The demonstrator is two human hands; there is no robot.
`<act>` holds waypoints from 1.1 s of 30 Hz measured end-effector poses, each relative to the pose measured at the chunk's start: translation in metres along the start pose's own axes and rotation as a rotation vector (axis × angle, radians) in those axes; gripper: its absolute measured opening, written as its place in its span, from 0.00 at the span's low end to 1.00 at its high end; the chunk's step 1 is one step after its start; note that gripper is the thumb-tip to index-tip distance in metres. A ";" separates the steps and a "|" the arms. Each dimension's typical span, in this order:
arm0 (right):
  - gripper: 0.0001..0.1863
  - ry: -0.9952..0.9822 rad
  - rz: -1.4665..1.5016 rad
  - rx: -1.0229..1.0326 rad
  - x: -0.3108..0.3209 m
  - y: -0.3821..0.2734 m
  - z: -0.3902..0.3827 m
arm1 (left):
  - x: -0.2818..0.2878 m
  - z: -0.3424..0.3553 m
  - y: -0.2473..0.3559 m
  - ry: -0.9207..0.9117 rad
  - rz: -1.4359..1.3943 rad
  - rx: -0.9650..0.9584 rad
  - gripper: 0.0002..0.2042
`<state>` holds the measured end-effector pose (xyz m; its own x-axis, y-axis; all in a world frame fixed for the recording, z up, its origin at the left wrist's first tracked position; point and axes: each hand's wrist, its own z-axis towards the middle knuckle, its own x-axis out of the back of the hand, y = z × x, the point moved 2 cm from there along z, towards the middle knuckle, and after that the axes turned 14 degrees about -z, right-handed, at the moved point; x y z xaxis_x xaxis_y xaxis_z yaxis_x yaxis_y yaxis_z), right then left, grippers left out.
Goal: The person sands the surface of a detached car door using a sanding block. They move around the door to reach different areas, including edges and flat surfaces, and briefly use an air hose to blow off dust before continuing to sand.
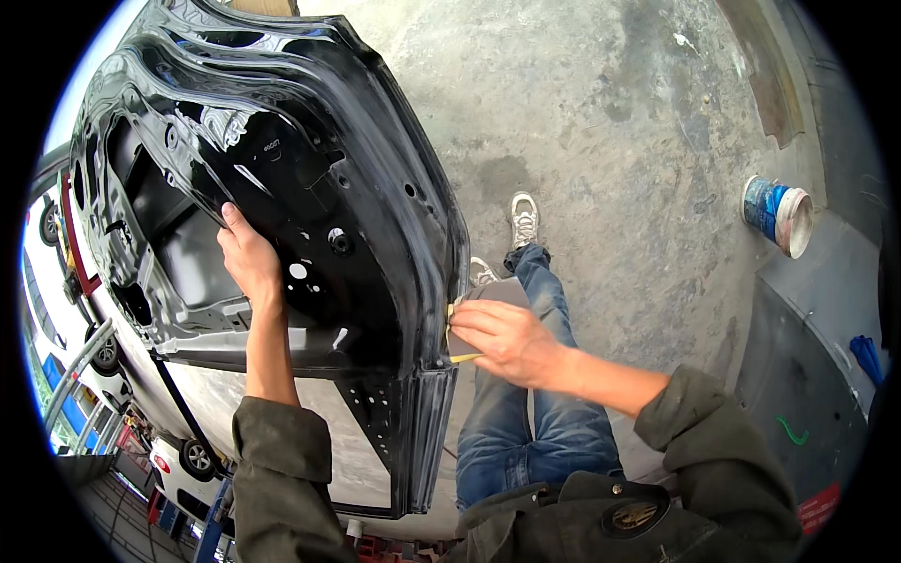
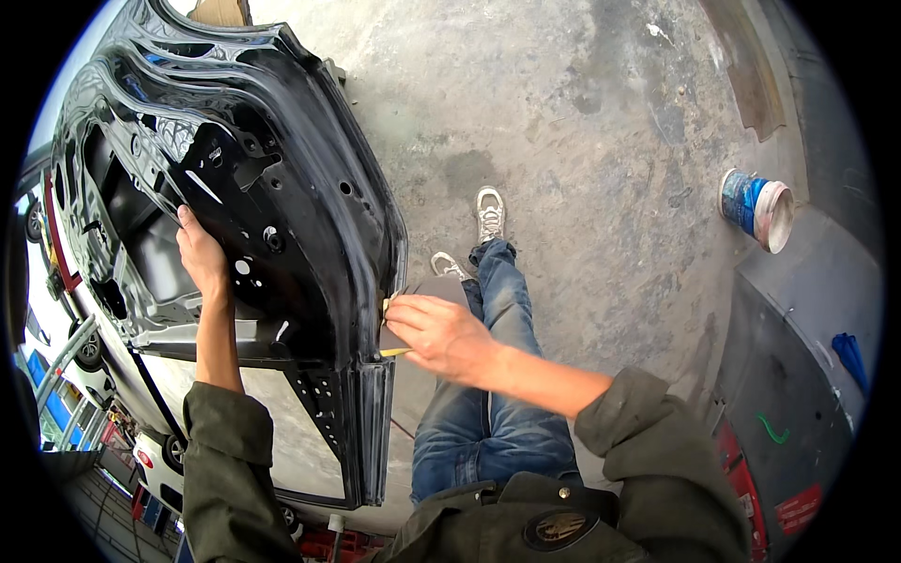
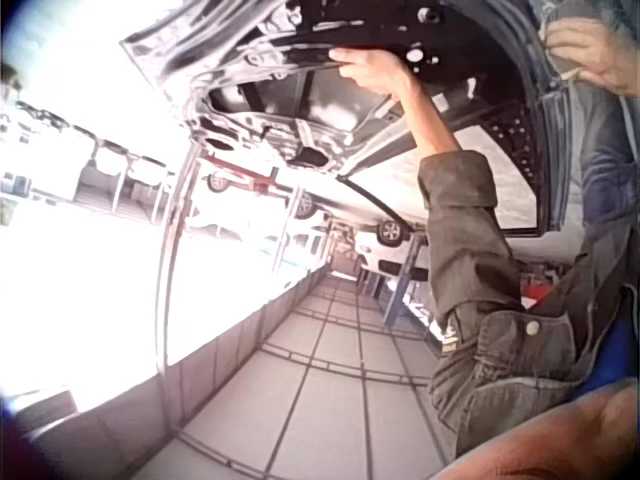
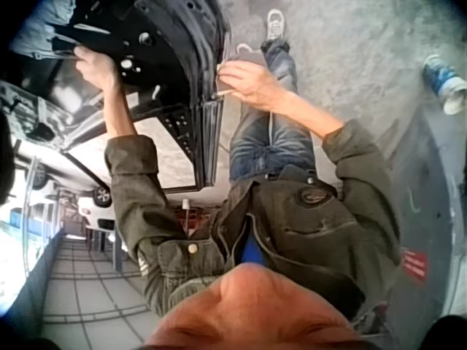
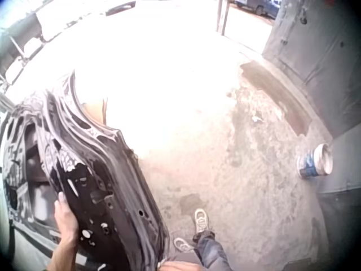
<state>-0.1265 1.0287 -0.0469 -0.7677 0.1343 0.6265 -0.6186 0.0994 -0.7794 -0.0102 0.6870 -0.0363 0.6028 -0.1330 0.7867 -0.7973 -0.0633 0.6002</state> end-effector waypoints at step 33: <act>0.11 0.503 0.051 -0.670 -0.039 0.077 0.072 | 0.001 -0.011 0.008 0.007 -0.047 -0.007 0.33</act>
<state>-0.1560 0.9604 -0.1304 -0.5279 0.5622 0.6366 -0.2335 0.6245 -0.7453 -0.0154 0.6975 -0.0294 0.6401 -0.1228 0.7584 -0.7677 -0.0620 0.6378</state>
